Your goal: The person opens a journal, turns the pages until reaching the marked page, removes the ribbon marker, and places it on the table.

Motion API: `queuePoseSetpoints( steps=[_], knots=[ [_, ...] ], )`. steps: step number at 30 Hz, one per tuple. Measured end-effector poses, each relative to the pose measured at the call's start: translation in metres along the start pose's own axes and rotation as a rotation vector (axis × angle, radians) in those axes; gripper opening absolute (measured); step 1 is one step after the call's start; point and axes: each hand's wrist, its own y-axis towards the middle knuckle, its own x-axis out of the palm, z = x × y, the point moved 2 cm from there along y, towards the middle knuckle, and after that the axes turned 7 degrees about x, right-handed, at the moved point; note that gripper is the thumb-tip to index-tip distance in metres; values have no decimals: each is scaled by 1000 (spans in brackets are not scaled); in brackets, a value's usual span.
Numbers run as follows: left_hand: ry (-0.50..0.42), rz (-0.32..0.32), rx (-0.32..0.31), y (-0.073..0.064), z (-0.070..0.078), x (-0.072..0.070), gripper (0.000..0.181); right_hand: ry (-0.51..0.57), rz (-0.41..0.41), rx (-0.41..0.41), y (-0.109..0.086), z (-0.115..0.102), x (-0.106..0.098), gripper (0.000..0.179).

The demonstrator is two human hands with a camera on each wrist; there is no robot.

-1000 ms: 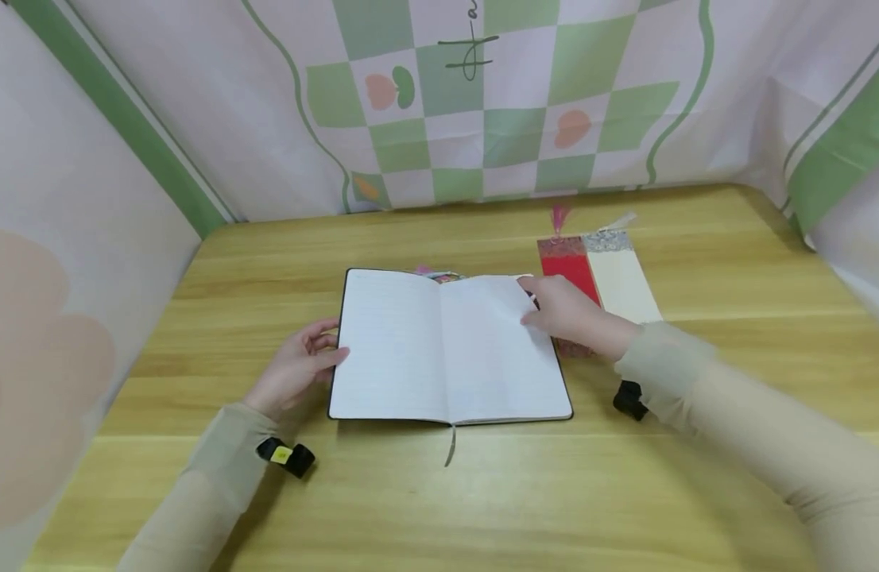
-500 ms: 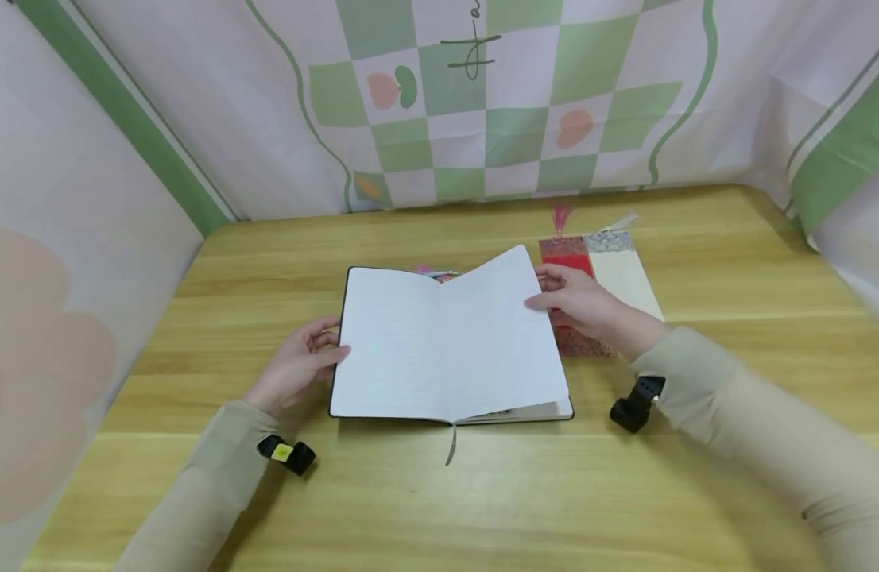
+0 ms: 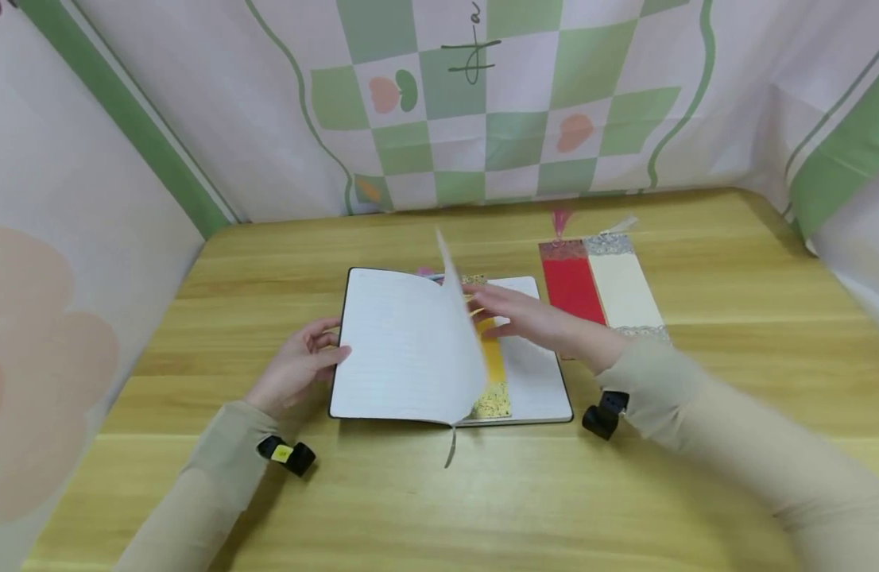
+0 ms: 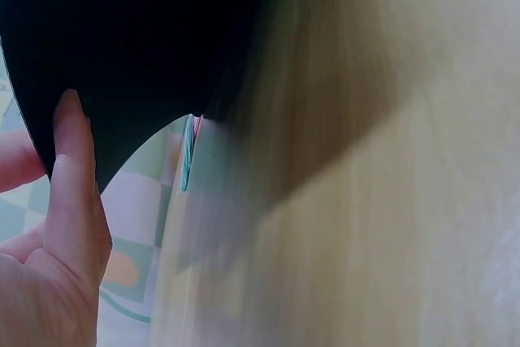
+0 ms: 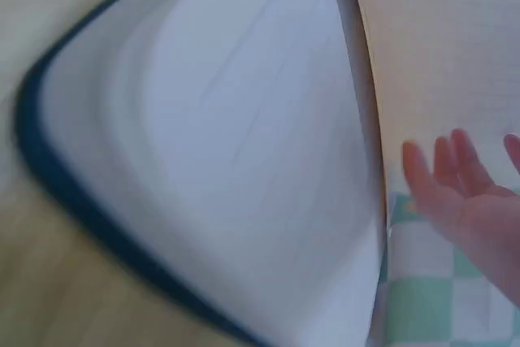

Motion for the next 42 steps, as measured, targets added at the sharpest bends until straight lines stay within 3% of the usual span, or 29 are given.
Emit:
queuePoseSetpoints(
  steps=[5,8,16,25,29,33,35,38,42],
  knots=[
    [-12,2,-1,1,-1,0,60,-447,5,-45,10,-11,25,55],
    [-28,-4,7,1,-2,0,60,-639,-17,-66,15,-14,38,58],
    [-14,-28,36,1,-4,-2,59,-854,-46,-40,22,-18,58,62],
    [-72,-26,21,-2,-5,-5,54,-959,-62,50,26,-17,73,69],
    [-49,-26,34,-2,-6,-7,58,-1031,-54,50,28,-17,79,71],
    [-11,-11,39,-2,-9,-7,59,-1010,-48,59,30,-19,78,70],
    [-11,-7,42,-1,-9,-6,60,-977,-8,34,30,-21,71,69],
    [-21,-3,45,0,-7,-4,60,-884,135,6,29,-22,53,69],
    [-27,1,44,0,-4,-3,61,-652,331,72,23,-20,20,70]
  ],
)
